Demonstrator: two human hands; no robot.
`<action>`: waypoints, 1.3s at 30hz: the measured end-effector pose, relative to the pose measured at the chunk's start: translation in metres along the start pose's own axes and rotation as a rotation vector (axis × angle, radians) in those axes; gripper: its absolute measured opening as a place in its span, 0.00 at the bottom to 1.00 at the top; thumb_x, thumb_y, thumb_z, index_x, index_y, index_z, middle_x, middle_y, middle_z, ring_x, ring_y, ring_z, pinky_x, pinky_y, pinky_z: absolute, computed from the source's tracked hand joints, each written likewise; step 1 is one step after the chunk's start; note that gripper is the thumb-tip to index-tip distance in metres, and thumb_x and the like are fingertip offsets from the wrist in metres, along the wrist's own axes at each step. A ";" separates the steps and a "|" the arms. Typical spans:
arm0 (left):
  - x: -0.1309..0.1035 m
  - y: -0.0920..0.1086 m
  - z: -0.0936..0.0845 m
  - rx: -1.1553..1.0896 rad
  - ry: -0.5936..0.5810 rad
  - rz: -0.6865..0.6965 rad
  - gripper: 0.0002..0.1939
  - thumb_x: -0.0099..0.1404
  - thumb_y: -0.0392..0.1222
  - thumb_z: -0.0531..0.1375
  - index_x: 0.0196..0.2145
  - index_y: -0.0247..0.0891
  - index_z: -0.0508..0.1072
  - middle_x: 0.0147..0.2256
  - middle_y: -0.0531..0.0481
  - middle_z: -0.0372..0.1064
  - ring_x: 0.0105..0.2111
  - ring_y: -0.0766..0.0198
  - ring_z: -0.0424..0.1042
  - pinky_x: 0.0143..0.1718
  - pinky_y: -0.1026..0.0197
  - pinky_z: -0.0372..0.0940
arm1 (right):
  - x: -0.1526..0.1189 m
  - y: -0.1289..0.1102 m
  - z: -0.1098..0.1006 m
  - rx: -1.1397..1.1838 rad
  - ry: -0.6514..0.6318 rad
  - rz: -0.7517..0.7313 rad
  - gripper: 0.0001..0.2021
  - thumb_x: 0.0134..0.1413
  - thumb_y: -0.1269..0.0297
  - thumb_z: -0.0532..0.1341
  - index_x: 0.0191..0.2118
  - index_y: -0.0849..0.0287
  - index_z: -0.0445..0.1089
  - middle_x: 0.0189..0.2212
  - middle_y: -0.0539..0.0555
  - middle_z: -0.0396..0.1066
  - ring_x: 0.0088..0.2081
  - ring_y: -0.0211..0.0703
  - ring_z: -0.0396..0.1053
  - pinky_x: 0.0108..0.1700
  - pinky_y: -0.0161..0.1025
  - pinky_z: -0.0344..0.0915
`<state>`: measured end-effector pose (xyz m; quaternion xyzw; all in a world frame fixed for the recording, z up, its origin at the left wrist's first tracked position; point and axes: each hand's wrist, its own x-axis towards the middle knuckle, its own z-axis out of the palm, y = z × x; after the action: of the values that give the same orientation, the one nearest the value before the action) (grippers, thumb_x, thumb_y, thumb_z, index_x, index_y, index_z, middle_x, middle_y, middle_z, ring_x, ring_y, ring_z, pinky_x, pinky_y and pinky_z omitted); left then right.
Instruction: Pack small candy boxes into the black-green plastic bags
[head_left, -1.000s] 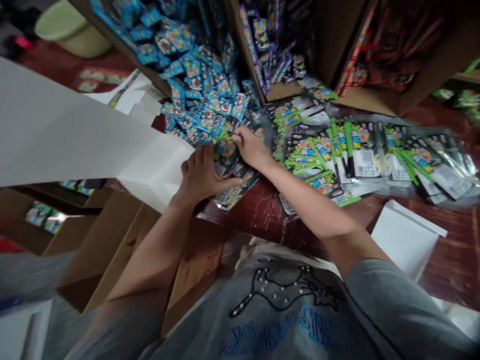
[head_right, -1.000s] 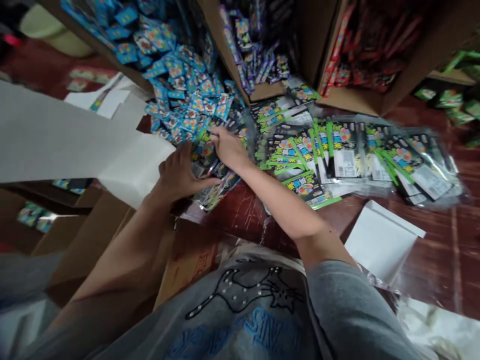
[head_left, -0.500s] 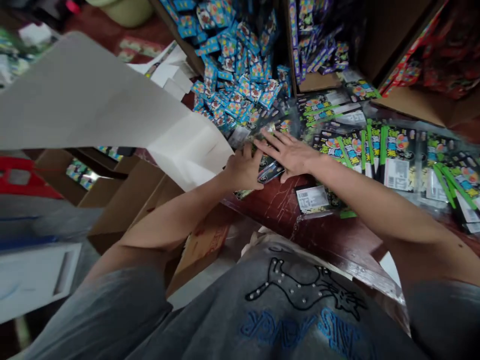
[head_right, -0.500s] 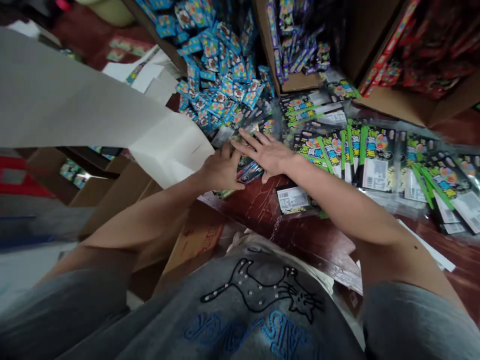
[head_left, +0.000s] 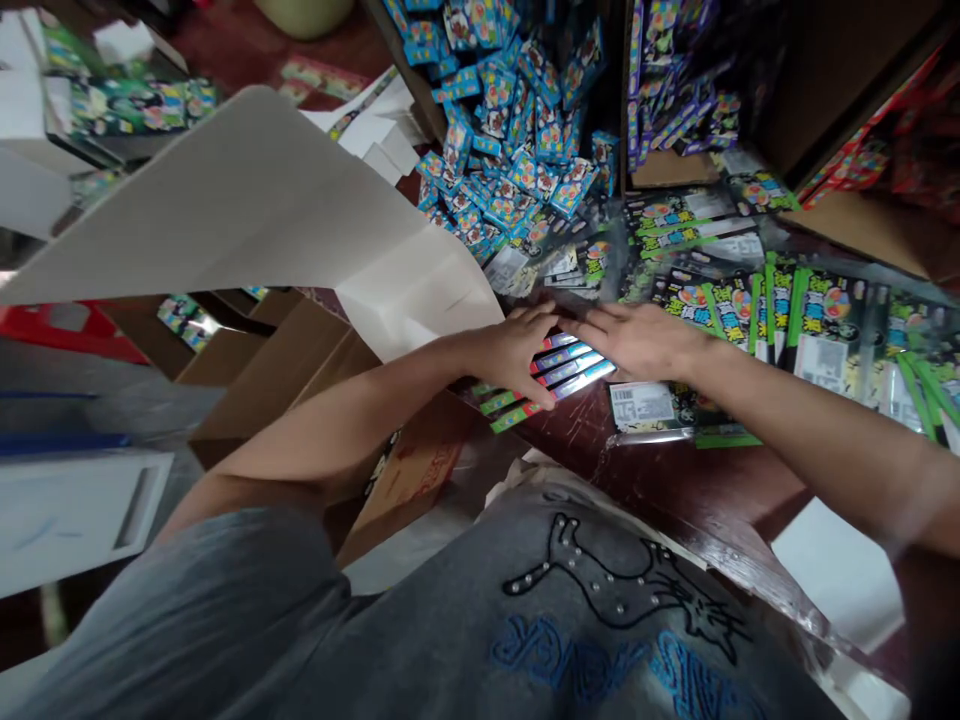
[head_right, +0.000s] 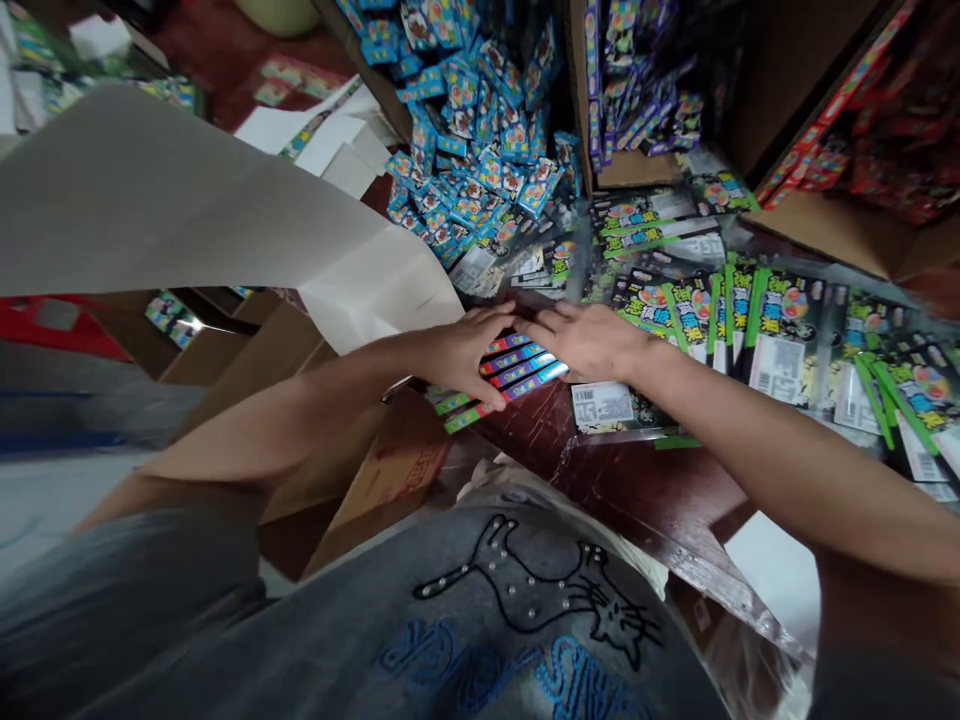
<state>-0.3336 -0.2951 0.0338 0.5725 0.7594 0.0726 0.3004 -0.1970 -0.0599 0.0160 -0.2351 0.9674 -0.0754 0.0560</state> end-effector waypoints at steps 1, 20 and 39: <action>-0.005 0.006 0.003 0.048 0.052 -0.033 0.71 0.45 0.68 0.75 0.76 0.34 0.50 0.74 0.24 0.52 0.73 0.30 0.57 0.70 0.37 0.59 | 0.004 0.005 0.000 0.051 -0.014 0.002 0.46 0.58 0.59 0.69 0.78 0.58 0.51 0.65 0.68 0.70 0.62 0.68 0.69 0.57 0.60 0.72; -0.119 -0.061 -0.073 0.104 0.421 -0.664 0.47 0.58 0.60 0.69 0.68 0.38 0.62 0.60 0.38 0.73 0.57 0.40 0.76 0.57 0.46 0.71 | 0.059 -0.075 -0.017 0.316 0.301 -0.093 0.40 0.70 0.49 0.63 0.78 0.60 0.52 0.74 0.68 0.60 0.74 0.65 0.59 0.76 0.65 0.58; -0.098 -0.072 -0.049 -0.138 0.521 -0.305 0.49 0.59 0.58 0.69 0.69 0.37 0.56 0.63 0.37 0.69 0.62 0.45 0.72 0.60 0.51 0.70 | 0.104 -0.083 0.056 0.185 0.220 0.114 0.17 0.74 0.73 0.52 0.53 0.60 0.78 0.49 0.62 0.80 0.54 0.52 0.74 0.65 0.51 0.62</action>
<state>-0.4035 -0.3969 0.0766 0.3924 0.8812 0.2226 0.1413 -0.2438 -0.1873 -0.0319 -0.1641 0.9684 -0.1861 -0.0249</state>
